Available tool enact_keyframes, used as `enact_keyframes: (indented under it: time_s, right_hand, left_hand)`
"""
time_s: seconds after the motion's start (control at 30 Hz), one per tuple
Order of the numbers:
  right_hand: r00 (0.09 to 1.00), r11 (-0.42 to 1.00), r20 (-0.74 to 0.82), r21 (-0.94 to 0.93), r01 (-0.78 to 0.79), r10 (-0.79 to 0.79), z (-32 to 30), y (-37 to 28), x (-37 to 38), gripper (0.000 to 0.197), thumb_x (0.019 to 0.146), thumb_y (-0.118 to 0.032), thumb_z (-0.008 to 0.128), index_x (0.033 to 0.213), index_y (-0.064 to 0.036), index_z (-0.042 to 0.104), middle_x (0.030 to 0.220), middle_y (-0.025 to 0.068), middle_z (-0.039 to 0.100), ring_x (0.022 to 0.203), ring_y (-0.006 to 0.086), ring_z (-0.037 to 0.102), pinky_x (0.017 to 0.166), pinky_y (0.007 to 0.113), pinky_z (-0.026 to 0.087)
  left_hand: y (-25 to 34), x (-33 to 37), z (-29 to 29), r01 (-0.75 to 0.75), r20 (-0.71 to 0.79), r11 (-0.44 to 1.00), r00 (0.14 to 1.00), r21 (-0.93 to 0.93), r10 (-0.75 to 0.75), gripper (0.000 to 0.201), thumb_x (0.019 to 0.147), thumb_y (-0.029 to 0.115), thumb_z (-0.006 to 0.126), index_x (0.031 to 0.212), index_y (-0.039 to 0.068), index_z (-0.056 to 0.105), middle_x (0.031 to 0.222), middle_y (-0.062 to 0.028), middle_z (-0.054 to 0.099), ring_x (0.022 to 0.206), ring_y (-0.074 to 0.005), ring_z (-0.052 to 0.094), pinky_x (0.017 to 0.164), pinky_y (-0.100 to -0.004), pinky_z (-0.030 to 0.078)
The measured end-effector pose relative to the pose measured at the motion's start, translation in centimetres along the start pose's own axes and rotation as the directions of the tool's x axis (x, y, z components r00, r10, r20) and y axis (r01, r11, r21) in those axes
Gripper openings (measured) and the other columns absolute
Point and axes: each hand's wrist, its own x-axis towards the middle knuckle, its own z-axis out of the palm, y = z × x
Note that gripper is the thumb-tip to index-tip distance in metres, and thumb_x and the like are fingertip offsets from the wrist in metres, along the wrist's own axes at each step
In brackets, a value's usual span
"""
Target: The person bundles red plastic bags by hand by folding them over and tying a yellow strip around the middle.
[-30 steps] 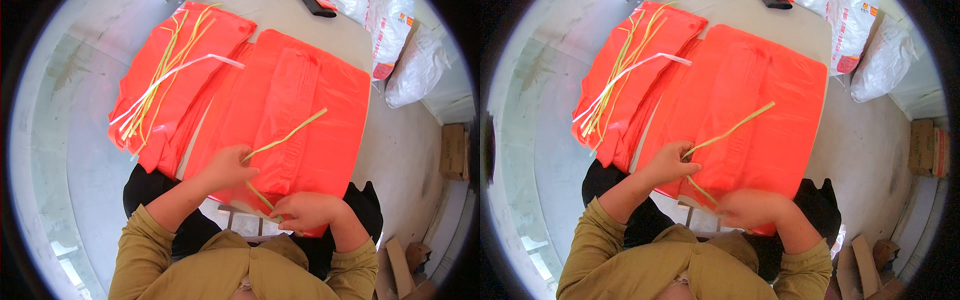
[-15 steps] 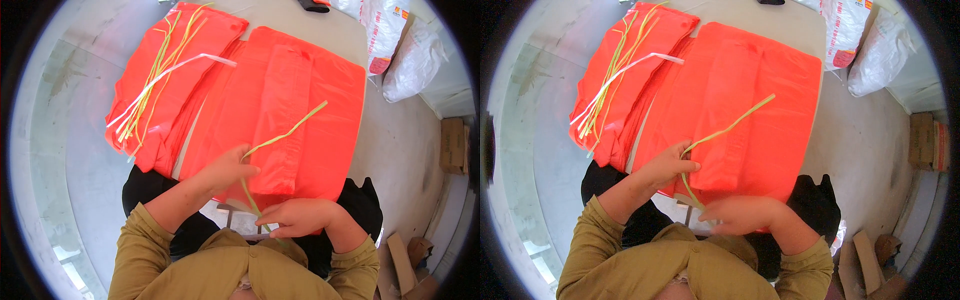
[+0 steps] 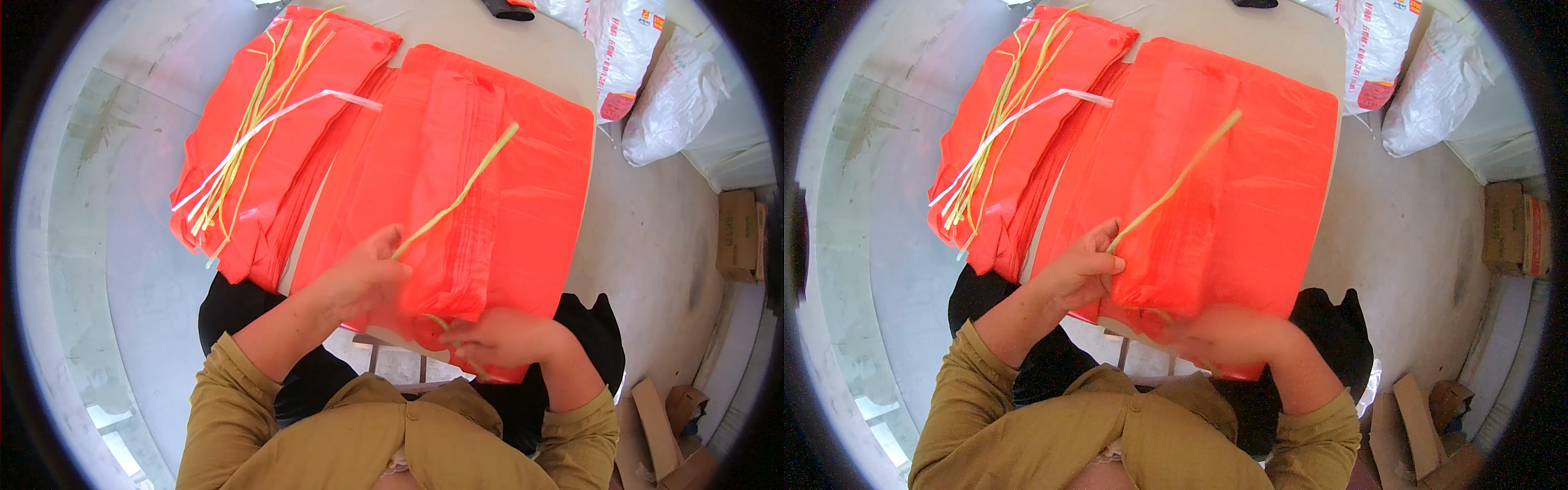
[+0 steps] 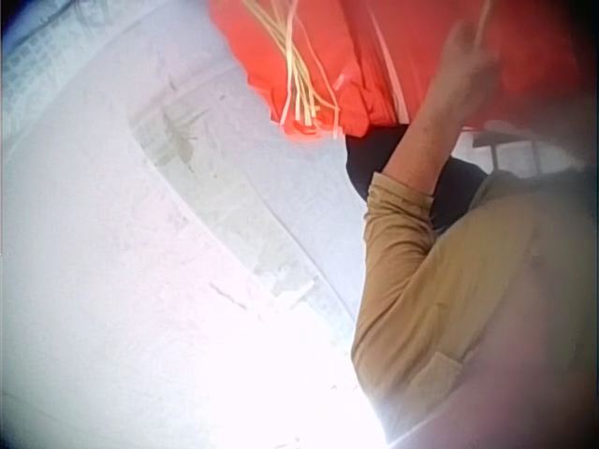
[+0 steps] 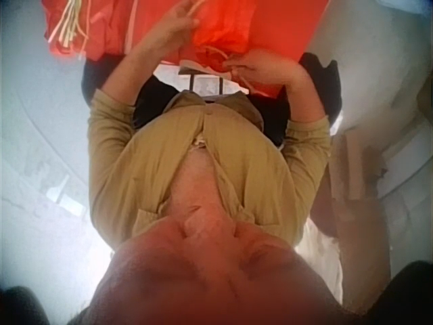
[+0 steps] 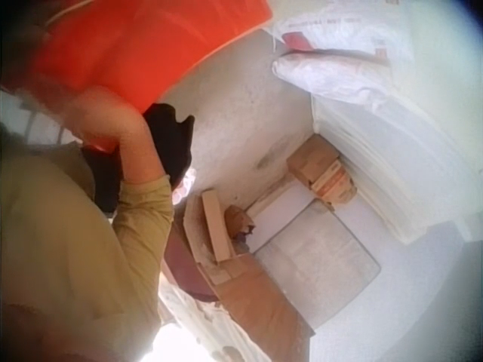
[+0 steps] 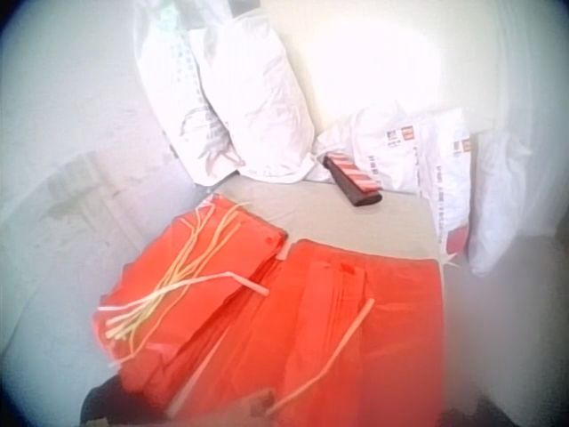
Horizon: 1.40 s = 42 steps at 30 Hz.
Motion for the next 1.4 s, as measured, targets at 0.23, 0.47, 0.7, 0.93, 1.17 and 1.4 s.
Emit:
enact_keyframes:
  time_s: [0.23,0.47,0.7,0.93,1.17,1.4]
  right_hand:
    - [0.917,0.989,-0.380,0.130,-0.074,0.118,-1.2,2.9,-0.4,0.016,0.094,-0.008,0.058,0.103,0.0024,0.066,0.088,0.0153,0.066,0.085,0.0238,0.067,0.076,0.033,0.051]
    - [0.762,0.939,-0.583,0.331,-0.096,0.284,-1.7,2.1,-0.1,0.016,0.093,-0.002,0.057,0.102,0.0037,0.068,0.094,0.0105,0.070,0.086,0.0172,0.065,0.078,0.030,0.051]
    - [0.651,0.992,-0.751,0.055,-0.110,0.114,-2.9,3.3,0.2,0.017,0.093,0.000,0.057,0.104,0.0037,0.069,0.096,0.0121,0.070,0.088,0.0199,0.066,0.080,0.030,0.051]
    - [0.469,0.964,-0.881,-0.068,-0.258,0.063,-5.9,3.6,0.9,0.015,0.093,-0.003,0.059,0.104,0.0036,0.068,0.094,0.0118,0.070,0.086,0.0200,0.065,0.077,0.032,0.051]
    - [0.416,0.963,-0.871,0.206,-0.173,0.262,-7.2,2.7,3.0,0.029,0.088,-0.019,0.070,0.109,-0.0018,0.062,0.095,0.0175,0.068,0.089,0.0299,0.067,0.079,0.040,0.052]
    - [0.421,0.955,-0.860,0.289,-0.065,0.288,-6.8,4.0,3.9,0.045,0.085,-0.015,0.073,0.122,-0.0017,0.051,0.091,0.0144,0.065,0.083,0.0246,0.065,0.076,0.037,0.052]
  left_hand:
    - [0.2,0.2,-1.4,0.036,-0.056,0.971,0.998,0.235,-0.023,0.063,0.086,0.000,0.065,0.142,0.002,0.038,0.131,-0.0085,0.059,0.119,-0.0187,0.061,0.100,-0.0344,0.050]
    - [0.6,0.4,-4.0,0.011,-0.128,0.634,0.982,0.773,0.139,0.045,0.104,0.026,0.053,0.139,-0.002,0.050,0.117,-0.0099,0.065,0.106,-0.0166,0.064,0.089,-0.0322,0.051]
    - [3.7,-0.2,-2.3,-0.045,-0.072,0.415,0.963,0.909,0.261,0.036,0.108,0.029,0.044,0.121,-0.001,0.061,0.097,-0.0092,0.068,0.088,-0.0144,0.066,0.080,-0.0303,0.053]
    - [4.8,1.5,-3.4,-0.013,-0.190,0.660,0.953,0.751,0.235,0.036,0.109,0.032,0.043,0.120,0.004,0.061,0.105,-0.0110,0.070,0.088,-0.0137,0.067,0.077,-0.0270,0.053]
    - [3.1,2.4,-2.7,-0.114,-0.121,0.739,0.959,0.664,0.257,0.041,0.108,0.034,0.043,0.137,0.006,0.054,0.132,-0.0090,0.061,0.106,-0.0171,0.063,0.089,-0.0314,0.052]
    - [3.0,2.2,-2.2,-0.113,-0.065,0.702,0.973,0.703,0.222,0.039,0.107,0.033,0.046,0.128,0.005,0.062,0.119,-0.0060,0.064,0.100,-0.0154,0.062,0.088,-0.0299,0.051]
